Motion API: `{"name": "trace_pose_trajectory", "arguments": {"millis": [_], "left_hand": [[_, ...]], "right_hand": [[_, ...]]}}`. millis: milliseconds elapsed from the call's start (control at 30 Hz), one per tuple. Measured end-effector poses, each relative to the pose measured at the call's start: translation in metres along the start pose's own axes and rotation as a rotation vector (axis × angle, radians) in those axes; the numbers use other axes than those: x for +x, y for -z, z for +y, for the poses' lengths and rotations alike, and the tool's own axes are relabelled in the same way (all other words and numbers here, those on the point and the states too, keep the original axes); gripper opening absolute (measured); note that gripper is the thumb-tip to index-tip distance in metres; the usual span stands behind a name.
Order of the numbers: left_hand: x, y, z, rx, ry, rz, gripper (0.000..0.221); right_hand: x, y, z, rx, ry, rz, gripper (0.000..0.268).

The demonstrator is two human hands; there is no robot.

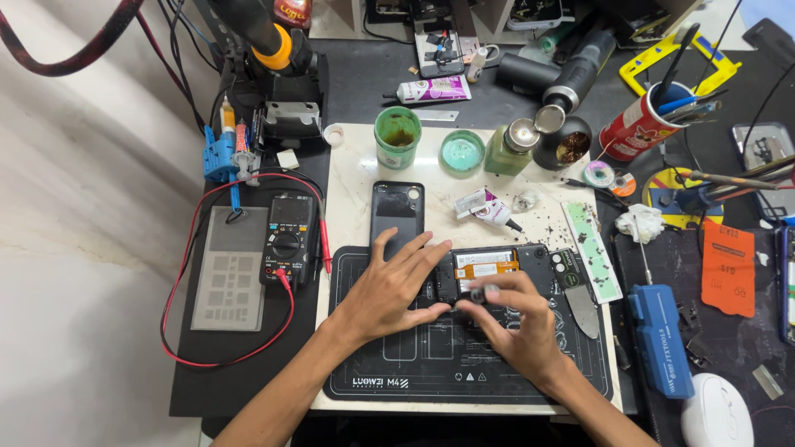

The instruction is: The person disassembles a smartphone by removing internal components with a screwdriver and prying tools, then replaces the back cover and applies adhesive.

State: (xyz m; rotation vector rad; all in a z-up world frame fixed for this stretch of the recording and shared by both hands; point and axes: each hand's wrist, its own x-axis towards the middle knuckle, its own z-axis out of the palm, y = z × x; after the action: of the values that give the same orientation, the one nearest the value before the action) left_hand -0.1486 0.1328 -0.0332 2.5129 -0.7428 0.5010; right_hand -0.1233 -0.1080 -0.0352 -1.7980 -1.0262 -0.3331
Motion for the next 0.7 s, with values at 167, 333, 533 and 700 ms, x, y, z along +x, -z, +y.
{"name": "trace_pose_trajectory", "arguments": {"millis": [167,333,533,700], "left_hand": [[-0.001,-0.0005,0.0,-0.011,0.003,0.001,0.088],[0.0006,0.0014,0.0009,-0.012,0.006,-0.004,0.089],[-0.0004,0.0003,0.0005,-0.005,-0.001,0.006,0.087],[0.001,0.003,0.0012,-0.015,0.003,0.001,0.087]], "right_hand": [[0.0021,0.0003,-0.0048,0.023,0.01,-0.001,0.053],[0.0083,-0.0024,-0.0067,0.041,0.007,0.096,0.052],[0.006,-0.004,-0.0054,0.09,-0.067,0.111,0.044],[0.005,-0.0021,-0.0047,0.117,-0.082,0.069,0.041]]}}
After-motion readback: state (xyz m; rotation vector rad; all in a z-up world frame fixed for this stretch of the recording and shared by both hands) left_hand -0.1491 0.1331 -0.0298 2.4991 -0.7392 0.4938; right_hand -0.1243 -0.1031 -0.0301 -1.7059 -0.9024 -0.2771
